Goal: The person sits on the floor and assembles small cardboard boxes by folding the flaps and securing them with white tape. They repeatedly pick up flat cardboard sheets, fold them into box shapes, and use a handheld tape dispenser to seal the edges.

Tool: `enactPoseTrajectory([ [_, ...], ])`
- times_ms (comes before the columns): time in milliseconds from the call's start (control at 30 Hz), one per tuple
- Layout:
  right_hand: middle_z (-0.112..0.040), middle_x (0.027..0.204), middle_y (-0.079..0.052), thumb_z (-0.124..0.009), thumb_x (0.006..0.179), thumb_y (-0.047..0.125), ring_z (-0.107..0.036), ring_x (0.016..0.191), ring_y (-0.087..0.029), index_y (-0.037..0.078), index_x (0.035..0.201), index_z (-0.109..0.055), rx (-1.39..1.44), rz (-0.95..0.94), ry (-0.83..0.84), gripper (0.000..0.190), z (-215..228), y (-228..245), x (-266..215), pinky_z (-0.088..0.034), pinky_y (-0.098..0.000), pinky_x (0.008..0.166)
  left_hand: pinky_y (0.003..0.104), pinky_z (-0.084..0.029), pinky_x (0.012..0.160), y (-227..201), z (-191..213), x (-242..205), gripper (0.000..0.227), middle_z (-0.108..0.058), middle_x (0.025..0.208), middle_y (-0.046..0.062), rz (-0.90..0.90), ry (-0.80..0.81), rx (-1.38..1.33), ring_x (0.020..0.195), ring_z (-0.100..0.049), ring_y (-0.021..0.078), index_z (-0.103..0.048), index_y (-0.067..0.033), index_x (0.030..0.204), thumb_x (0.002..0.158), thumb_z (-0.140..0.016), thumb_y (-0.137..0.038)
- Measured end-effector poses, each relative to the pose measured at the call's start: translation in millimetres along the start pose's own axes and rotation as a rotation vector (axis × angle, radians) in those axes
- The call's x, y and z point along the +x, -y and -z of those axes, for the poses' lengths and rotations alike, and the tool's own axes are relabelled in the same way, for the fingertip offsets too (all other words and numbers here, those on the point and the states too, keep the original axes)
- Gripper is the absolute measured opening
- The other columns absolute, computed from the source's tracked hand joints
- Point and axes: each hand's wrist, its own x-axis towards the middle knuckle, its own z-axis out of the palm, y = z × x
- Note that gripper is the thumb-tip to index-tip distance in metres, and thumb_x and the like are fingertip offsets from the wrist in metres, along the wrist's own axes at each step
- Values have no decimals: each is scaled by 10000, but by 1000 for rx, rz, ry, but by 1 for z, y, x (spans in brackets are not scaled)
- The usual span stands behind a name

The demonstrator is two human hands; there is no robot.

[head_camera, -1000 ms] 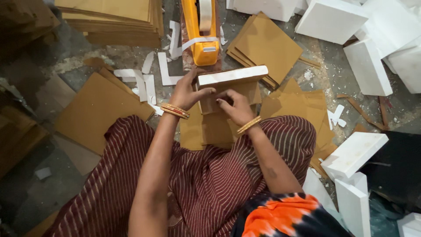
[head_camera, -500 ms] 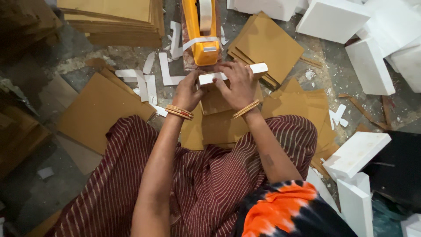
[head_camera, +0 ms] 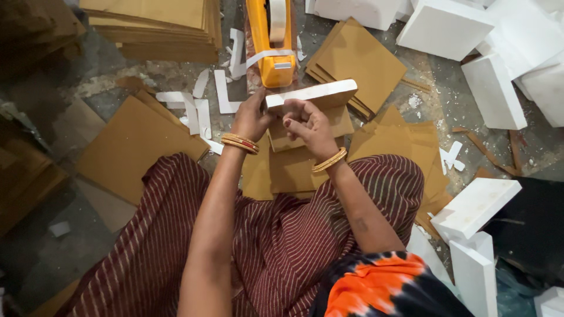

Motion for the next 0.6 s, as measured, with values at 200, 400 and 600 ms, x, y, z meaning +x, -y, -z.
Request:
enactPoseTrajectory([
  [200, -731, 1107, -93, -698, 930, 37, -692, 916, -103, -6, 1270, -593, 155, -159, -78, 358, 14, -6, 3, -581, -255, 759, 391, -542, 830, 1, 2, 3, 479, -721, 1034, 197, 156, 75, 27, 927, -706, 326, -609, -38, 1254, 799, -757, -78],
  [400, -752, 1080, -119, -719, 946, 20, -720, 953, -145, -35, 1213, -608, 246, -126, -108, 295, 20, -33, 15, -603, -280, 853, 355, -563, 856, 2, 7, 8, 484, -747, 1054, 154, 187, 102, -90, 935, -717, 224, -624, -20, 1253, 812, -794, -126],
  [600, -727, 1040, -93, -725, 926, -11, -720, 935, -150, -30, 1212, -611, 241, -108, -122, 308, 18, -41, 17, -617, -297, 860, 340, -573, 847, -3, 13, 14, 489, -762, 1029, 136, 263, 100, -108, 929, -736, 191, -639, -38, 1274, 815, -779, -133],
])
